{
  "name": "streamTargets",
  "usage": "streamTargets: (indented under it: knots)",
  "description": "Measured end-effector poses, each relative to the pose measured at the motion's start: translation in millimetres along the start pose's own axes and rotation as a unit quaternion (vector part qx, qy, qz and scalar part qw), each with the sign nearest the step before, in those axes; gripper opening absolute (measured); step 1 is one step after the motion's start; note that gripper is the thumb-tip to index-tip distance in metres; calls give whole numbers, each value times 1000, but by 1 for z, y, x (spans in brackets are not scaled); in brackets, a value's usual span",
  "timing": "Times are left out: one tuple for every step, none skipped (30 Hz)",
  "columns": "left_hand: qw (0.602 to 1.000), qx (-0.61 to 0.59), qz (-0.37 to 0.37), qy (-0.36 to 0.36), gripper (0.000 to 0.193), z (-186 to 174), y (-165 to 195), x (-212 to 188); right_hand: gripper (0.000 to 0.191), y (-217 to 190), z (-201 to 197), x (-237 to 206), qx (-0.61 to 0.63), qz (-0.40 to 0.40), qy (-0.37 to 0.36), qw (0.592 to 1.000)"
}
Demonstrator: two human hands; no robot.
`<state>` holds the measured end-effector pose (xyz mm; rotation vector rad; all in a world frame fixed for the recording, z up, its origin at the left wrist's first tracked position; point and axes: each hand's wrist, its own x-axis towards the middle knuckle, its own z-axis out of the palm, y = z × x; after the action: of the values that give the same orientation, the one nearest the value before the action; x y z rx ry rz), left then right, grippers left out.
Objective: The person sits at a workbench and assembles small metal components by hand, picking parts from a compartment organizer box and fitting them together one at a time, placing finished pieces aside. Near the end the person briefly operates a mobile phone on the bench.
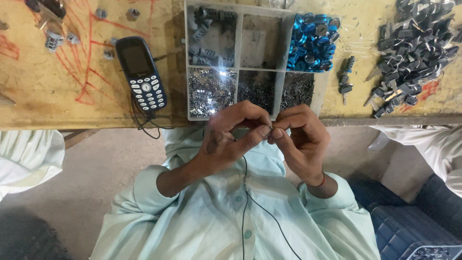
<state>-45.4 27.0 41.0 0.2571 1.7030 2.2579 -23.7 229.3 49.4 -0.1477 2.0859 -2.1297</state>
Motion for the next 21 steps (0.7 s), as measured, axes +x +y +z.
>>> streamTargets:
  knots:
    - [1000, -7, 4, -2, 11, 0, 1, 0, 7, 2, 1, -1, -5, -13, 7, 1000]
    - [1000, -15, 9, -3, 11, -1, 1, 0, 7, 5, 3, -2, -10, -26, 14, 1000]
    - [1000, -23, 14, -3, 11, -1, 2, 0, 8, 7, 4, -4, -16, -39, 20, 999]
    - [999, -44, 15, -6, 11, -1, 2, 0, 8, 10, 5, -6, -6, -41, 28, 999]
    - [998, -64, 16, -9, 11, -1, 1, 0, 8, 13, 6, -7, 3, -43, 36, 998]
    - [996, -84, 16, -12, 11, -1, 1, 0, 8, 15, 7, -9, 12, -45, 44, 998]
    - [996, -88, 23, -10, 11, 0, 0, 0, 9, 17, 8, -10, 13, -48, 47, 998]
    - [995, -91, 29, -8, 11, 0, 0, 0, 10, 18, 10, -11, 14, -51, 49, 997]
    - [995, -95, 35, -6, 11, 0, -1, 0, 10, 19, 12, -12, 14, -54, 52, 997]
    - [996, -86, 34, -5, 11, 0, -2, 0, 10, 20, 14, -11, 19, -55, 57, 997]
    - [996, -78, 34, -2, 11, 0, -2, 0, 11, 20, 17, -9, 23, -56, 63, 996]
    - [997, -70, 33, 0, 11, 0, -3, 0, 11, 20, 19, -7, 27, -57, 68, 996]
    - [998, -65, 24, 1, 11, -2, -3, 0, 17, 20, 22, -2, 6, -106, 77, 991]
    - [998, -59, 14, 2, 11, -3, -3, 0, 23, 19, 24, 2, -14, -155, 86, 984]
    - [999, -54, 4, 4, 10, -5, -2, 0, 31, 18, 24, 8, -35, -202, 93, 974]
    - [999, -51, -13, -8, 11, -9, -1, 1, 30, 16, 21, 12, -119, -217, 47, 968]
    - [998, -48, -31, -20, 11, -13, 0, 2, 30, 12, 16, 17, -201, -231, 0, 952]
    - [997, -44, -48, -31, 12, -18, 2, 3, 32, 9, 10, 21, -281, -244, -46, 927]
    - [998, 1, -36, -43, 12, -23, 3, 4, 34, 7, 6, 24, -263, -247, -71, 930]
    - [997, 45, -24, -54, 12, -29, 5, 4, 36, 5, 0, 27, -246, -250, -94, 932]
    - [994, 90, -11, -66, 12, -33, 7, 4, 39, 4, -3, 28, -229, -253, -117, 933]
